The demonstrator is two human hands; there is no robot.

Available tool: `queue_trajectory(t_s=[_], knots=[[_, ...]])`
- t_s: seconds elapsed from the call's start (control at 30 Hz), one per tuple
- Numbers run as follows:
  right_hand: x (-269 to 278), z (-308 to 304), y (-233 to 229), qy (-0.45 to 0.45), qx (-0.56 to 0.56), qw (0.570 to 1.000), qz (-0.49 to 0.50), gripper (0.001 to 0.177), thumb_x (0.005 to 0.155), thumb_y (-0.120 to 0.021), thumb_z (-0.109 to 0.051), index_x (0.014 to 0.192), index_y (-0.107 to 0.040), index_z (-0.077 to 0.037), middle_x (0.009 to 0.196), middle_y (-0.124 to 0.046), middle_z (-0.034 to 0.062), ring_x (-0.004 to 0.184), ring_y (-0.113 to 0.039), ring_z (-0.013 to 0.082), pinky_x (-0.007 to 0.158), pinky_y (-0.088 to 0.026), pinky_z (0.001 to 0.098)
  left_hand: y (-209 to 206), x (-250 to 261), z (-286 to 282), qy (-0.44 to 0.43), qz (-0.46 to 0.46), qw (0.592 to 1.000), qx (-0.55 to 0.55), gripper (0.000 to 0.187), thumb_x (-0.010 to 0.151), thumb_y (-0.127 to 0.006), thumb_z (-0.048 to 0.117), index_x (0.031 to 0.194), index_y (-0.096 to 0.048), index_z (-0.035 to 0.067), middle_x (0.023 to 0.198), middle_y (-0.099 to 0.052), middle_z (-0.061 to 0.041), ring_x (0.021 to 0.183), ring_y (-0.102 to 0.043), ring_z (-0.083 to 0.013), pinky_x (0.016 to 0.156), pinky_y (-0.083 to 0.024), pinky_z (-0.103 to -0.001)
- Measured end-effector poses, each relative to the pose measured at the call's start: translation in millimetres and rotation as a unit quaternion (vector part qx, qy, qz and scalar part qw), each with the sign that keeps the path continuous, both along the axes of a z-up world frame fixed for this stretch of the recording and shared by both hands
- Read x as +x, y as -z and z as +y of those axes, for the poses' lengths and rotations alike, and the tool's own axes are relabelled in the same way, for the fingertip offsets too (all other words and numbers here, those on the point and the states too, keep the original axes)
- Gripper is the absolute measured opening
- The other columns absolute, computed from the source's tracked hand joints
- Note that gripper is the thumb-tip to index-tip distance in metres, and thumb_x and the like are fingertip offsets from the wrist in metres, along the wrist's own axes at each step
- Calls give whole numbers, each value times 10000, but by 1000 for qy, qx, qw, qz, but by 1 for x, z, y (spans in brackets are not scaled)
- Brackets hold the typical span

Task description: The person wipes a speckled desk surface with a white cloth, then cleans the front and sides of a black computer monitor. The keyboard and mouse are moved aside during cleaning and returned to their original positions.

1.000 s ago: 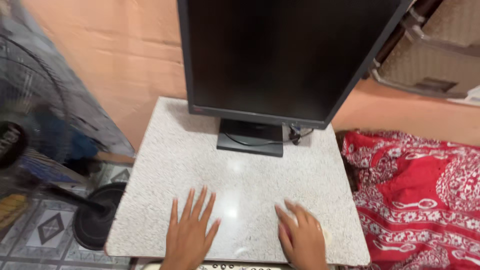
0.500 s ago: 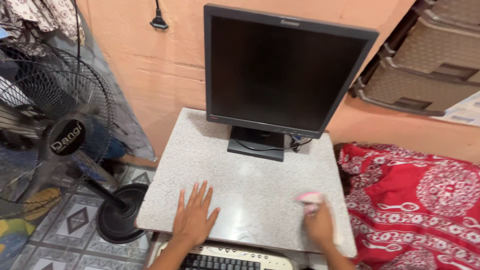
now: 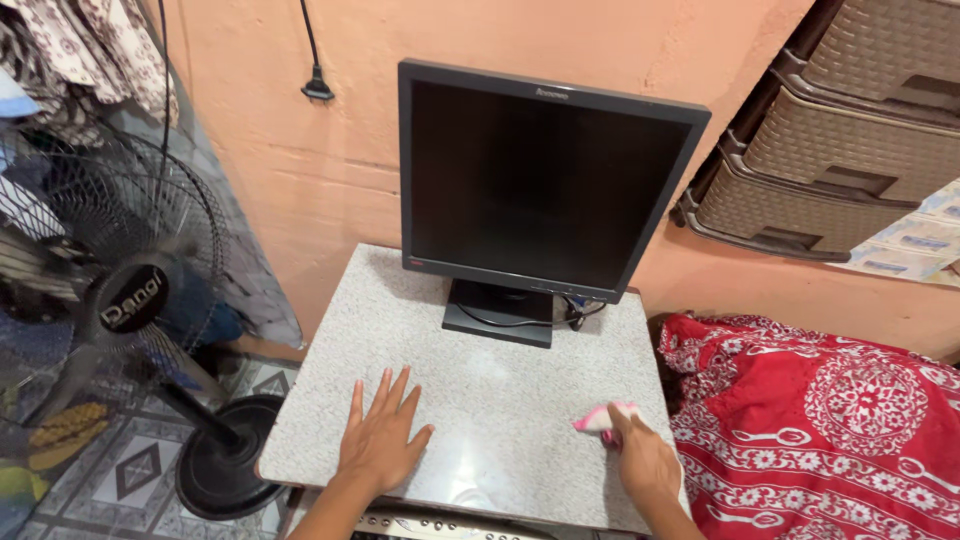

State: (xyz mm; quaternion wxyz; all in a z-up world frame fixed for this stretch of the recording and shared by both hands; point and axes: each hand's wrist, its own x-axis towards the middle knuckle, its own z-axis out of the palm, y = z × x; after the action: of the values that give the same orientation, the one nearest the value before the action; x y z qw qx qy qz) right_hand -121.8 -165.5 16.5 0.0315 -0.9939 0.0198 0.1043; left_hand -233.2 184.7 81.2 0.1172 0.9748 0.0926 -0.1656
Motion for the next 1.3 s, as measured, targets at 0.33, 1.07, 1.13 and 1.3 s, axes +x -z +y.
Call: queue_trajectory(t_s=[0.33, 1.07, 1.13, 1.3], knots=[[-32, 110, 17, -144, 146, 979, 6, 422, 913, -681, -190, 1298, -703, -362, 927, -812, 51, 707, -720, 177, 656, -592, 359, -35, 32, 47, 73, -78, 994, 25, 721, 1005, -453, 461, 1597, -215, 127, 1705, -58, -24, 1574, 42, -190, 1250, 115, -486], [48, 77, -214, 79, 611, 774, -147, 335, 927, -591, -76, 1253, -659, -109, 1114, -733, 85, 972, -693, 173, 807, -574, 363, -167, 64, 27, 83, -319, 942, -65, 411, 909, -645, 265, 1310, -651, 177, 1599, -373, -52, 1544, -180, -253, 1264, -14, -512], [50, 81, -225, 110, 659, 734, -123, 368, 927, -550, -42, 1273, -626, -142, 1169, -715, 58, 1035, -675, 177, 850, -550, 406, -182, 63, 25, 92, -348, 929, -91, 382, 909, -645, 240, 1283, -672, 167, 1583, -404, -59, 1534, -217, -263, 1266, -38, -510], [28, 108, -241, 175, 698, 693, -56, 364, 938, -489, -42, 1248, -569, -215, 1153, -655, 31, 1026, -649, 200, 797, -579, 509, -197, 58, 23, 108, -387, 904, -144, 341, 891, -652, 199, 1224, -707, 149, 1539, -474, -73, 1497, -309, -298, 1257, -114, -509]])
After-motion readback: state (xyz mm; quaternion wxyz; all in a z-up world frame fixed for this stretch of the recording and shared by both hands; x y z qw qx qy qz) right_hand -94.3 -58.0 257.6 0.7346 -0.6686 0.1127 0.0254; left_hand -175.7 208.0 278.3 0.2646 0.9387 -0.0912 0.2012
